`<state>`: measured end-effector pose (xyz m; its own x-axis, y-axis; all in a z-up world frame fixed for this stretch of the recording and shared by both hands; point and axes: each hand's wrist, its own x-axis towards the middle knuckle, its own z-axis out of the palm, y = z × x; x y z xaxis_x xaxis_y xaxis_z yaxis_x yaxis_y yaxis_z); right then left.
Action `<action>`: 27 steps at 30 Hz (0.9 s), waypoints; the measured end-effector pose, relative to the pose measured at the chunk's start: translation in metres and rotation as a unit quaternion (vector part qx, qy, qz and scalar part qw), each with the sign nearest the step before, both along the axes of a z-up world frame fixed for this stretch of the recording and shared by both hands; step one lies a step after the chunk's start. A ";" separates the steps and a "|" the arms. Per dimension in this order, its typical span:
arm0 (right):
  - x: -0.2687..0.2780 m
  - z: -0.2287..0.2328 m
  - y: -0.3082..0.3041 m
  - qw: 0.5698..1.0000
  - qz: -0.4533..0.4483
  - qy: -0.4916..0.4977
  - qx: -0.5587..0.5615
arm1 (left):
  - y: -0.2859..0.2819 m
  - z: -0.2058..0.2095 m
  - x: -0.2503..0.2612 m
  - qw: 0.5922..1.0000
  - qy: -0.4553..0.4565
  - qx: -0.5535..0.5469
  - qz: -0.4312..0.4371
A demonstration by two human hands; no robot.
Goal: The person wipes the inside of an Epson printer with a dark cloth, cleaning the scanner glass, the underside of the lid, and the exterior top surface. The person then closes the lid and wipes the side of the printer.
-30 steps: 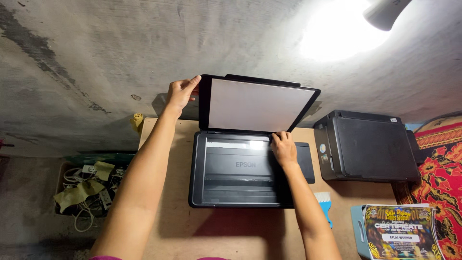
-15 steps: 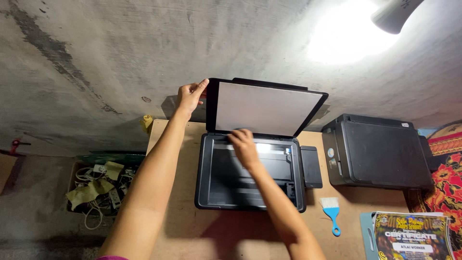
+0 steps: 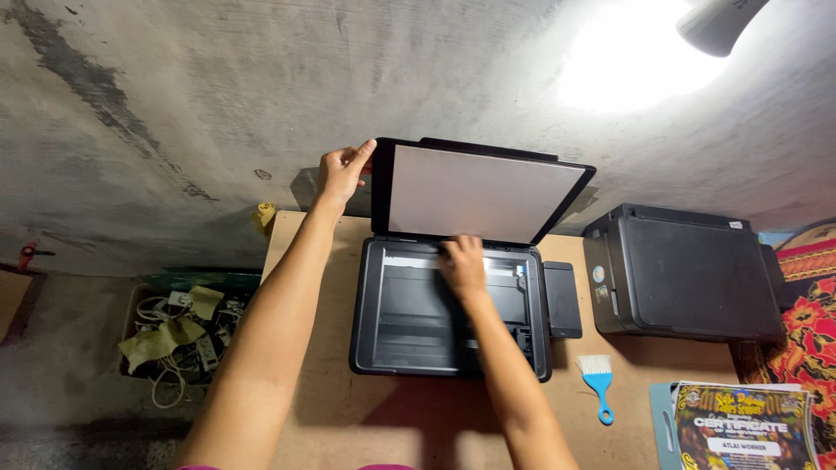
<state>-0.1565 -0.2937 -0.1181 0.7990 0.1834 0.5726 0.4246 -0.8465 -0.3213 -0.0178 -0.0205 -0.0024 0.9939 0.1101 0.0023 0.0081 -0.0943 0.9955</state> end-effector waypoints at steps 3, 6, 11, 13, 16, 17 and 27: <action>-0.017 -0.004 -0.073 0.995 -0.093 0.006 -0.042 | -0.001 0.005 -0.003 1.000 0.021 0.021 0.005; -0.027 -0.003 -0.126 0.985 -0.153 0.038 -0.073 | -0.001 0.008 -0.006 1.000 0.016 0.011 -0.002; -0.030 0.011 -0.137 0.973 -0.217 0.045 -0.059 | -0.002 0.010 -0.008 1.000 0.017 0.008 0.003; -0.027 0.021 -0.116 0.979 -0.196 0.024 -0.038 | -0.002 0.009 -0.006 1.000 0.014 0.004 0.003; -0.026 0.031 -0.060 0.994 -0.105 -0.011 0.005 | -0.002 0.006 -0.005 1.000 0.006 -0.007 0.002; -0.024 0.031 -0.036 0.998 -0.067 -0.017 0.014 | -0.003 0.005 -0.005 1.000 0.005 -0.008 0.004; -0.005 0.005 0.121 0.994 0.101 0.035 -0.017 | -0.002 0.003 -0.005 1.000 0.016 0.004 0.016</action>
<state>-0.1613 -0.1724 -0.1133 0.7811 0.3630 0.5080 0.5652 -0.7568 -0.3283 -0.0228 -0.0228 0.0010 0.9896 0.1411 -0.0279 0.0425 -0.1018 0.9939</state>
